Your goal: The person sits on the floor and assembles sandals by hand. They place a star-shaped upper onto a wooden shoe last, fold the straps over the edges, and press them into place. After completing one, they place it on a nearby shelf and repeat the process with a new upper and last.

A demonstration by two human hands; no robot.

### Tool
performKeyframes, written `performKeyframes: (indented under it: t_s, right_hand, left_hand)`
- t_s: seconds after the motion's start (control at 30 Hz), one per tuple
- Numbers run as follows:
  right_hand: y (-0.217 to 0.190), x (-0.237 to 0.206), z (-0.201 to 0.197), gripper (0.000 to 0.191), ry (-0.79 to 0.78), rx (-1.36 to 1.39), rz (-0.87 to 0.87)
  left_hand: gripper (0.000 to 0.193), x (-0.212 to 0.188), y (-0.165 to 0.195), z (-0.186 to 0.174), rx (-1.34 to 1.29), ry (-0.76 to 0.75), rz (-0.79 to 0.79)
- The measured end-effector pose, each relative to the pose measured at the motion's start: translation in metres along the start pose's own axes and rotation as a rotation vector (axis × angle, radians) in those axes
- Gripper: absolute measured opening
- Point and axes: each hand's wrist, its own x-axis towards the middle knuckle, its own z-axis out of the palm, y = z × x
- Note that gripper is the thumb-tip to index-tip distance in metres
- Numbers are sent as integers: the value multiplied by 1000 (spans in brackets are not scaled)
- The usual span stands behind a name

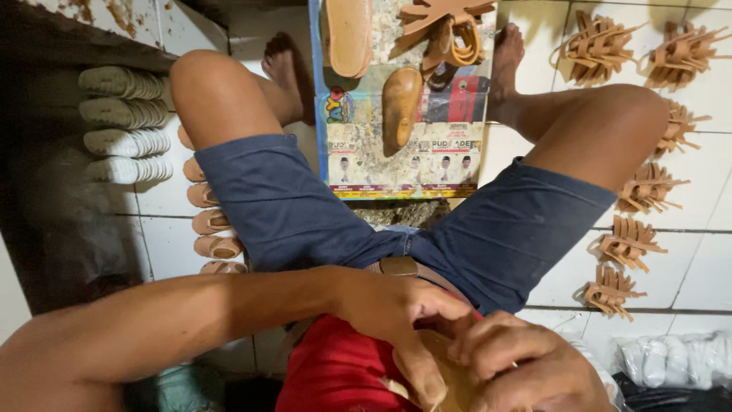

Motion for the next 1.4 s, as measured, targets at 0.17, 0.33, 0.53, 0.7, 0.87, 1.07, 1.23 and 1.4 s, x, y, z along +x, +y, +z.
performKeyframes:
  t_s: [0.17,0.33,0.53,0.7,0.87,1.07,1.23,1.4]
  right_hand:
    - [11,0,-1,38,-12,55,7]
    - [16,3,10,71,393,64,265]
    - [26,42,17,85,578,121,495]
    - [26,59,16,76,544,157,521]
    - [2,75,-9,65,267,-310,281]
    - [-39,102,-45,25,125,-452,146]
    - [-40,121,-52,12,72,-394,409]
    - [-4,122,-51,7,151,94,718]
  left_hand:
    - [67,0,0,1,-103,56,-4]
    - [78,-28,51,36,-275,621,212]
    - [77,-18,47,70,47,1221,248]
    - [42,-17,17,63,-29,1301,238]
    - [35,-18,17,65,185,1306,250]
    - [36,-13,20,67,19,1229,272]
    - [35,-15,21,71,211,1247,241]
    - [37,-15,22,74,278,1263,292]
